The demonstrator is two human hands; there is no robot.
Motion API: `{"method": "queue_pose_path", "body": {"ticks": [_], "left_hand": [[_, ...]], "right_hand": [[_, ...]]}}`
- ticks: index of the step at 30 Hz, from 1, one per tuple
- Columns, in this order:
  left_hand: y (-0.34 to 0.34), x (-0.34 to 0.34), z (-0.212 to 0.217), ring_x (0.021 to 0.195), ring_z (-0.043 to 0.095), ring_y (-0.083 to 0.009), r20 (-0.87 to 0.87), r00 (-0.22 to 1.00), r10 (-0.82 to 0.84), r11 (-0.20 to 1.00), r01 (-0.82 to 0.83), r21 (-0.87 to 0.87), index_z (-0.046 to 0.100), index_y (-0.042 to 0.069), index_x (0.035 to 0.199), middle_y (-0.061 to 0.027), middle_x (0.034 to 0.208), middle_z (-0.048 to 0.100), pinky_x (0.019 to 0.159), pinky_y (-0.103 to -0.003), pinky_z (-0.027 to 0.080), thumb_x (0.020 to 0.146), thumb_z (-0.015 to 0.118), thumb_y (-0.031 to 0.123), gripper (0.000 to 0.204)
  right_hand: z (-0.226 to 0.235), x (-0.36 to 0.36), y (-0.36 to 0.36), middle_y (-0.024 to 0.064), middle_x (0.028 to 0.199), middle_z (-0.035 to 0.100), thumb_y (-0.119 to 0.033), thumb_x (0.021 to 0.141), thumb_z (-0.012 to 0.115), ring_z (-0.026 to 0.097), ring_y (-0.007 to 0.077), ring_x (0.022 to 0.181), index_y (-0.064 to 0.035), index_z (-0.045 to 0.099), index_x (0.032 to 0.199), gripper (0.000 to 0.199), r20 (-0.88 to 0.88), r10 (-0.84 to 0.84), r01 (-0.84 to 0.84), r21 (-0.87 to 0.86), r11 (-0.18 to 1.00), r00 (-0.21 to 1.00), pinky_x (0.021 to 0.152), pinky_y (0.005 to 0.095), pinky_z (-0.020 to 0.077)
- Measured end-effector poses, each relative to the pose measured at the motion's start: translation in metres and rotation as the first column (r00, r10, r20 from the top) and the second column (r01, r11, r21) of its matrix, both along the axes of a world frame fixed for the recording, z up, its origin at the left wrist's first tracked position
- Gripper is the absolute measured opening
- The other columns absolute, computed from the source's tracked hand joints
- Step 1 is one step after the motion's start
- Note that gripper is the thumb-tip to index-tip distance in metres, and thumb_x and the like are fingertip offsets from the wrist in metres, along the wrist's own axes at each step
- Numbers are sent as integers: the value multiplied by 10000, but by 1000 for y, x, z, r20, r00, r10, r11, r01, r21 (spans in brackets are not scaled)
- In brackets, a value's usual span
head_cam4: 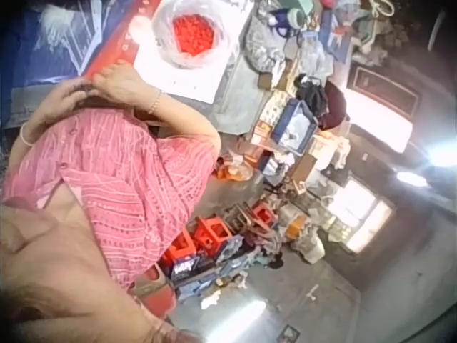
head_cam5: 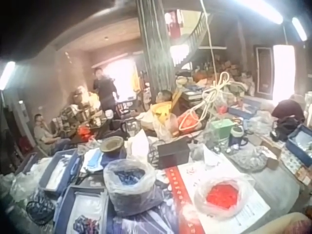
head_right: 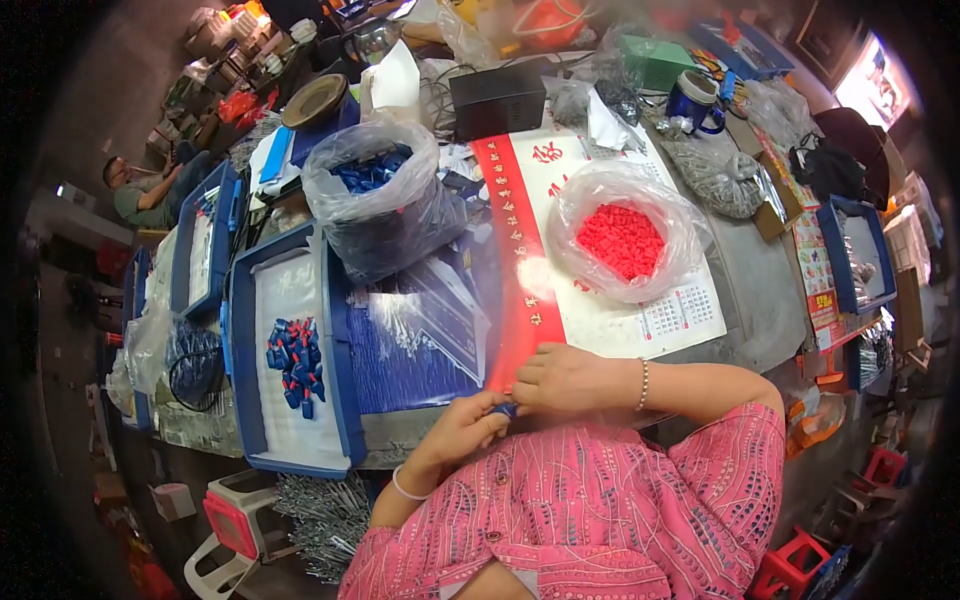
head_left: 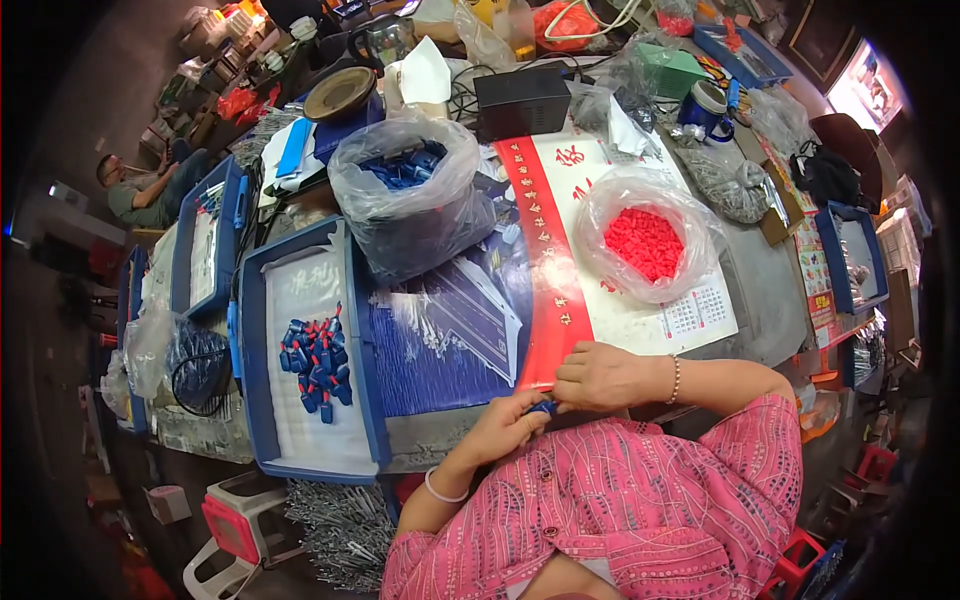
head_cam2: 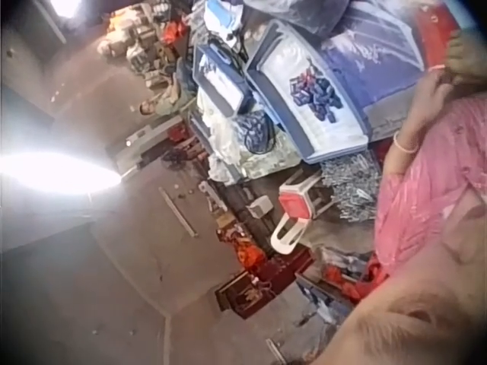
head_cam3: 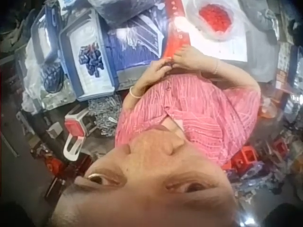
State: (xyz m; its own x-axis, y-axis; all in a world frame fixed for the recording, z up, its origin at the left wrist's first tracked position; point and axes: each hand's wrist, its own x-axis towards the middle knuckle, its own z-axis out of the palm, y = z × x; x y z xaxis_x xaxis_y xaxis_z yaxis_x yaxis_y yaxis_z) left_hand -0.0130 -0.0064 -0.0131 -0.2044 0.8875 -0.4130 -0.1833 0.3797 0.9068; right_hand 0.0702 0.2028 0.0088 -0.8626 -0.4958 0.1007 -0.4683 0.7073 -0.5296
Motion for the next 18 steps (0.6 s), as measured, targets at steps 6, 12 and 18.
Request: {"method": "queue_pose_path", "body": {"ticks": [6,12,18], "left_hand": [[-5,9,-17,537,513,-83,273,962,-32,999,27,21,546,12,1038,-39,705,576,504,-206,402,864,523,76,187],[4,28,-17,703,595,-367,-769,614,180,972,12,236,523,0,1037,-211,803,594,574,-404,468,795,599,92,270],[3,20,-26,609,610,-262,-703,674,228,960,-34,279,535,18,1071,-156,743,606,529,-352,464,818,601,101,275]], "right_hand": [[-16,12,-6,71,626,502,-285,852,526,553,228,609,-78,479,764,230,-58,173,-171,41,984,983,614,342,427],[-46,22,-25,77,602,514,-271,911,424,553,222,539,-65,493,738,278,320,-240,335,-286,898,916,540,357,431],[-47,8,-10,40,566,518,-369,966,366,521,132,482,-30,547,781,427,931,275,757,-357,547,240,497,239,446]]}}
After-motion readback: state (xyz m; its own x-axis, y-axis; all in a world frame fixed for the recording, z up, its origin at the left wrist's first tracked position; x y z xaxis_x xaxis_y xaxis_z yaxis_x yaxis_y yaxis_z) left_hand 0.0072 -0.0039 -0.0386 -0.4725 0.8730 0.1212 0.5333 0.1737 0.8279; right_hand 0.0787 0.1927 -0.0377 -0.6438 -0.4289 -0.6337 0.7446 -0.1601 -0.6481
